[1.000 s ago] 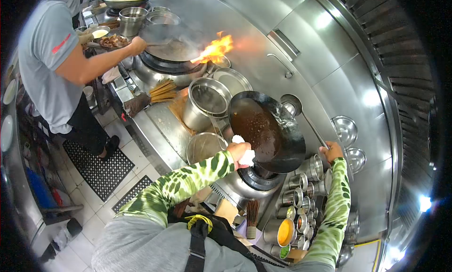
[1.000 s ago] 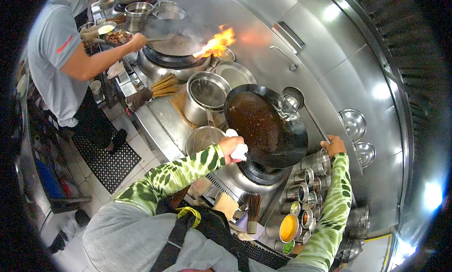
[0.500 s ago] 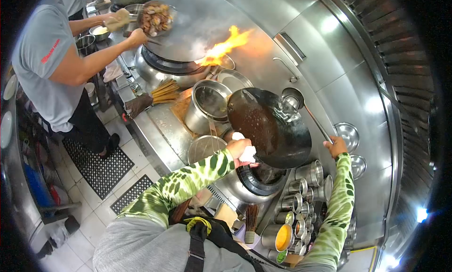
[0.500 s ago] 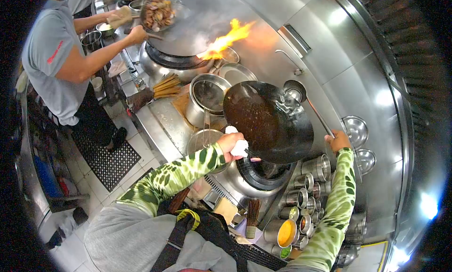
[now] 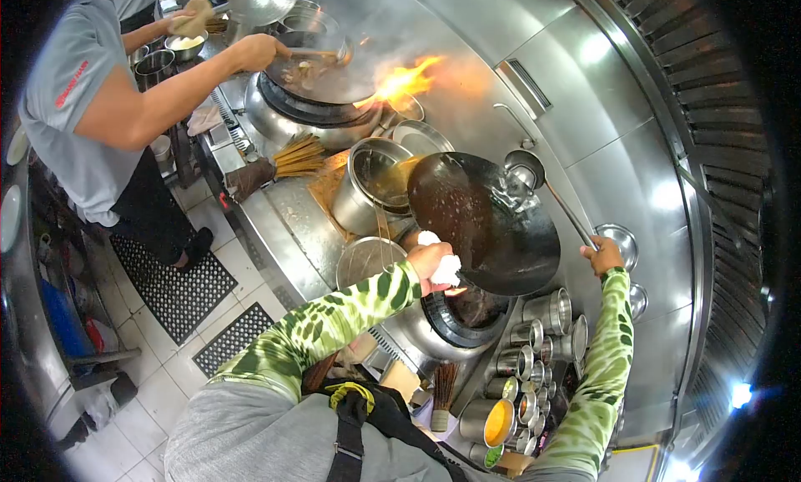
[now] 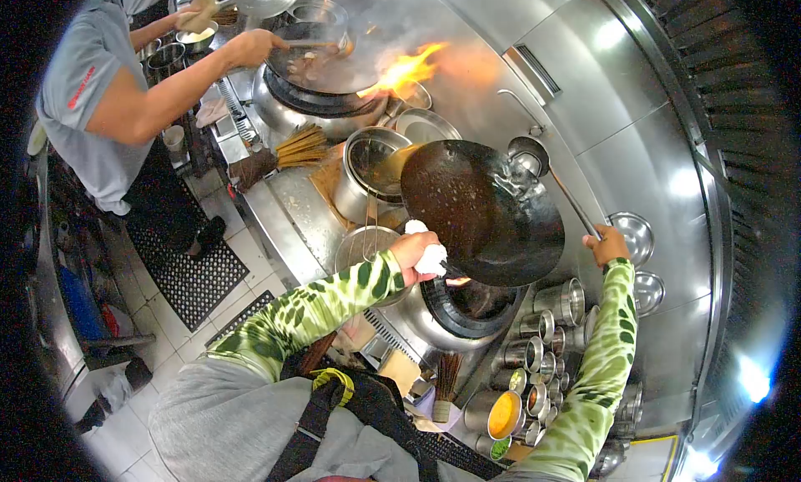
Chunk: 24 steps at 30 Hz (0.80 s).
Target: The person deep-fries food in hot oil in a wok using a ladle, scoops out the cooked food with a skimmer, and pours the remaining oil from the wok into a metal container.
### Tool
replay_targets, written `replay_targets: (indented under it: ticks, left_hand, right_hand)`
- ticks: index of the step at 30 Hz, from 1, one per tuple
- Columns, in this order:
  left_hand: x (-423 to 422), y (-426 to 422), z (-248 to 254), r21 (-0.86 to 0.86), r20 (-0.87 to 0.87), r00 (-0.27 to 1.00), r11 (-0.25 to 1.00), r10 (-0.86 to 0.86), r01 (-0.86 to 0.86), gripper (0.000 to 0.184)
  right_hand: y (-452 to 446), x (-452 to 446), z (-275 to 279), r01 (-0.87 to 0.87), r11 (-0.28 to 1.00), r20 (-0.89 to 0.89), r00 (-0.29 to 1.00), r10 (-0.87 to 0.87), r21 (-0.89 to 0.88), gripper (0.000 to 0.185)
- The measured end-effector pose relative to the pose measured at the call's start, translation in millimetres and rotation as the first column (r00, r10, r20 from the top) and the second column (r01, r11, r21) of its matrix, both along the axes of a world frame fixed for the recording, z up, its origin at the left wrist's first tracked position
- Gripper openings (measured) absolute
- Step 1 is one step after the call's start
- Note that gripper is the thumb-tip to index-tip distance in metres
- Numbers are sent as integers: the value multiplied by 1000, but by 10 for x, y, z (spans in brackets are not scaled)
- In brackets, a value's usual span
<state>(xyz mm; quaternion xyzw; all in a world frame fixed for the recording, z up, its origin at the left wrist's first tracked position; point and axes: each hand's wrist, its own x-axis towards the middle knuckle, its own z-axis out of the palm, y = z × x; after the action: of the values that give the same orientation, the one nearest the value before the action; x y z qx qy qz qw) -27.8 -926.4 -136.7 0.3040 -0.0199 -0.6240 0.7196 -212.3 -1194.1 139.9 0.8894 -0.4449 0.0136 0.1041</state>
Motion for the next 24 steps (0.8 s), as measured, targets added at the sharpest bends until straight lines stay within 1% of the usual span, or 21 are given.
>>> replay_targets:
  ticks: [1,3,5,7,9,11,14,17,20,24]
  left_hand:
    - [17,5,6,-8,-4,1000,1000,-6,6,10]
    - [14,14,22,-15,-5,1000,1000,-4,4,10]
    - [10,18,28,-2,-13,1000,1000,1,-1,11]
    - [16,24,32,-8,-17,1000,1000,-6,6,11]
    - [38,15,31,-5,-23,1000,1000,-14,14,11]
    - [38,25,55,3,-22,1000,1000,-17,17,11]
    - [43,52,109,6,-31,999,1000,-4,4,11]
    - [103,24,85,-26,-27,998,998,-51,50,11]
    - [112,25,106,-13,-39,999,999,-31,31,10]
    - [149,15,119,-13,-44,998,999,-33,32,10]
  right_hand:
    - [-184,-48,-32,-21,1000,0,1000,21,-19,52]
    - [-168,-54,-28,-32,999,12,999,32,-35,52]
    - [-133,-27,5,-3,1000,24,1000,3,-20,52]
    - [-180,-28,44,-41,998,-40,998,39,-44,51]
    - [-126,40,78,-28,999,-57,998,26,-39,51]
    - [-2,80,121,31,999,-19,999,-31,-8,51]
    - [174,127,163,56,998,17,998,-55,-24,51]
    - [294,214,236,79,997,-38,996,-80,-16,52]
    - [429,287,293,130,991,-52,990,-130,-12,53]
    - [288,301,306,99,995,-56,993,-101,-30,52]
